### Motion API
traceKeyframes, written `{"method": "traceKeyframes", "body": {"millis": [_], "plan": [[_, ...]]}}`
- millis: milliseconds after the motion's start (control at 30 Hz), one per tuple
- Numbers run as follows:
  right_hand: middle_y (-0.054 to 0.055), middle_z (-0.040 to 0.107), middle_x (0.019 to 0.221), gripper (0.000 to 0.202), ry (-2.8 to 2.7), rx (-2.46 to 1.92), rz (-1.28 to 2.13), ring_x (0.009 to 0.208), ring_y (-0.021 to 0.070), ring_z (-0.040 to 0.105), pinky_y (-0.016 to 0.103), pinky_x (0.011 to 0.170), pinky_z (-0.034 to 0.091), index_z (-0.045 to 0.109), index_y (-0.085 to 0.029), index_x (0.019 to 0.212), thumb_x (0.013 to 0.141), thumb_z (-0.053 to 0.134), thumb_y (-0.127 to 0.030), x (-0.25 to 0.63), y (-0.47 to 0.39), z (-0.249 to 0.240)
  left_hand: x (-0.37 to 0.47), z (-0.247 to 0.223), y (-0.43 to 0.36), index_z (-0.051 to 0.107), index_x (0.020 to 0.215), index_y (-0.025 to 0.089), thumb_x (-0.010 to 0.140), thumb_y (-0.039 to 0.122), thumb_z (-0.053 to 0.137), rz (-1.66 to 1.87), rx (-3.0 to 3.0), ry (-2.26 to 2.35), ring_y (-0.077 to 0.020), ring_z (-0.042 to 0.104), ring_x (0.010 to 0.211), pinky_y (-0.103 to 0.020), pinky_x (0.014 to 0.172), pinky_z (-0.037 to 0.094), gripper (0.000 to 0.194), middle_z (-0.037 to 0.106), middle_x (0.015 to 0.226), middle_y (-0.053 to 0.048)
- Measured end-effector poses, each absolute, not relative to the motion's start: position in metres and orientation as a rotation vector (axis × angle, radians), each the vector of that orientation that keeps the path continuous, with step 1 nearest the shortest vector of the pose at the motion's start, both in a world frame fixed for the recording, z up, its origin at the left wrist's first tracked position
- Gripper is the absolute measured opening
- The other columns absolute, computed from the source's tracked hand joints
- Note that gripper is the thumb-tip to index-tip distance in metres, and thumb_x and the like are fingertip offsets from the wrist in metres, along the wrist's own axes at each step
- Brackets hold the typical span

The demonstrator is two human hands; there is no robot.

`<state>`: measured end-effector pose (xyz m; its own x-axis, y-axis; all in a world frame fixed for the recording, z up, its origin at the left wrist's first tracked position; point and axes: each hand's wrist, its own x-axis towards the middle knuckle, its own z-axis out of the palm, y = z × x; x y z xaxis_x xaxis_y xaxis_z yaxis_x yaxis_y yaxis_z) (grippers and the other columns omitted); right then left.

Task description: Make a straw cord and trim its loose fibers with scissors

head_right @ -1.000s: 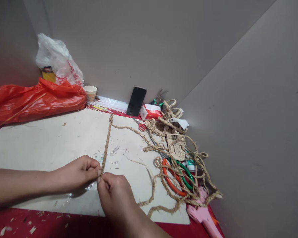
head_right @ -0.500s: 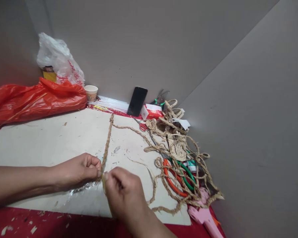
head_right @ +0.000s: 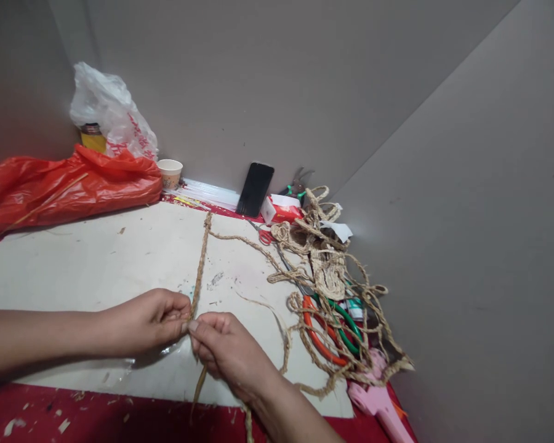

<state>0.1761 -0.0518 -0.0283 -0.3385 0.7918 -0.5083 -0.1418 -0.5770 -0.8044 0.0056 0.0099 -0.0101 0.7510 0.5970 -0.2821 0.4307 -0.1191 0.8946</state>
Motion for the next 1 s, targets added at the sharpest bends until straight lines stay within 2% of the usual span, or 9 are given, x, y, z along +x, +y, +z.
{"method": "traceKeyframes", "body": {"millis": [100,200,400,500,600,700,767,867,1000], "plan": [[-0.01,0.033,0.039,0.037,-0.947,-1.344,1.823,0.036,0.0037,0.02,0.023,0.039,0.01,0.054,-0.016,0.058,0.079,0.061,-0.046,0.172,-0.054,-0.033,0.004,-0.005,0.003,0.042,0.061,0.019,0.081,0.024,0.044,0.145,2.091,0.924,-0.0095,0.031,0.049,-0.023,0.05,0.023,0.02,0.038,0.053,0.004],[-0.009,0.032,0.039,0.034,-1.033,-1.415,1.69,0.038,0.0049,0.022,0.023,0.041,0.012,0.061,-0.014,0.061,0.078,0.059,-0.044,0.169,-0.055,-0.038,0.002,0.0,-0.005,0.053,0.073,0.019,0.086,0.029,0.038,0.048,2.346,0.936,-0.0124,0.039,0.047,-0.025,0.049,0.024,0.022,0.05,0.057,-0.001],[-0.009,0.031,0.04,0.041,-1.051,-1.383,1.726,0.04,0.0048,0.02,0.024,0.041,0.012,0.039,-0.019,0.048,0.079,0.058,-0.04,0.168,-0.058,-0.037,-0.001,-0.007,-0.021,0.057,0.079,0.015,0.075,0.009,0.042,-0.132,2.861,0.7,-0.018,0.05,0.049,-0.028,0.047,0.03,0.016,0.059,0.065,-0.007],[-0.01,0.03,0.041,0.038,-0.99,-1.326,1.792,0.039,0.0047,0.019,0.025,0.041,0.01,0.045,-0.018,0.052,0.08,0.058,-0.04,0.167,-0.059,-0.038,-0.002,-0.012,-0.027,0.059,0.085,0.014,0.071,0.005,0.043,-0.142,3.045,0.568,-0.0193,0.053,0.053,-0.028,0.046,0.032,0.023,0.062,0.076,-0.01],[-0.01,0.03,0.041,0.033,-0.926,-1.306,1.789,0.04,0.0043,0.02,0.023,0.04,0.01,0.055,-0.015,0.059,0.077,0.063,-0.042,0.167,-0.059,-0.038,-0.003,-0.011,-0.032,0.059,0.09,0.012,0.07,0.005,0.045,-0.148,3.067,0.436,-0.021,0.054,0.055,-0.029,0.044,0.031,0.026,0.062,0.076,-0.01],[-0.011,0.029,0.039,0.032,-0.845,-1.302,1.847,0.037,0.0035,0.017,0.022,0.038,0.007,0.063,-0.013,0.069,0.075,0.067,-0.045,0.167,-0.058,-0.035,-0.005,-0.004,-0.033,0.059,0.08,0.018,0.075,0.011,0.048,-0.105,2.888,0.327,-0.018,0.05,0.047,-0.029,0.043,0.029,0.013,0.06,0.064,-0.005],[-0.012,0.027,0.039,0.031,-0.79,-1.275,1.903,0.035,0.0024,0.014,0.022,0.037,0.005,0.062,-0.014,0.071,0.075,0.067,-0.044,0.169,-0.058,-0.031,-0.006,0.004,-0.028,0.057,0.072,0.02,0.083,0.019,0.046,-0.008,2.711,0.387,-0.0143,0.046,0.044,-0.027,0.044,0.031,0.016,0.056,0.057,-0.002],[-0.013,0.027,0.041,0.031,-0.74,-1.209,1.976,0.035,0.0012,0.011,0.019,0.037,0.004,0.057,-0.015,0.069,0.076,0.068,-0.043,0.172,-0.058,-0.026,-0.006,0.012,-0.009,0.059,0.076,0.019,0.089,0.023,0.039,0.27,2.529,0.614,-0.0142,0.055,0.058,-0.025,0.056,0.04,0.025,0.061,0.068,-0.004],[-0.013,0.026,0.042,0.029,-0.748,-1.157,2.044,0.035,0.0011,0.011,0.018,0.036,0.005,0.056,-0.015,0.072,0.079,0.065,-0.042,0.177,-0.057,-0.023,-0.004,0.005,0.016,0.06,0.105,0.016,0.087,0.013,0.04,0.431,2.399,0.43,-0.0179,0.059,0.095,-0.026,0.082,0.045,0.027,0.063,0.108,-0.01]]}}
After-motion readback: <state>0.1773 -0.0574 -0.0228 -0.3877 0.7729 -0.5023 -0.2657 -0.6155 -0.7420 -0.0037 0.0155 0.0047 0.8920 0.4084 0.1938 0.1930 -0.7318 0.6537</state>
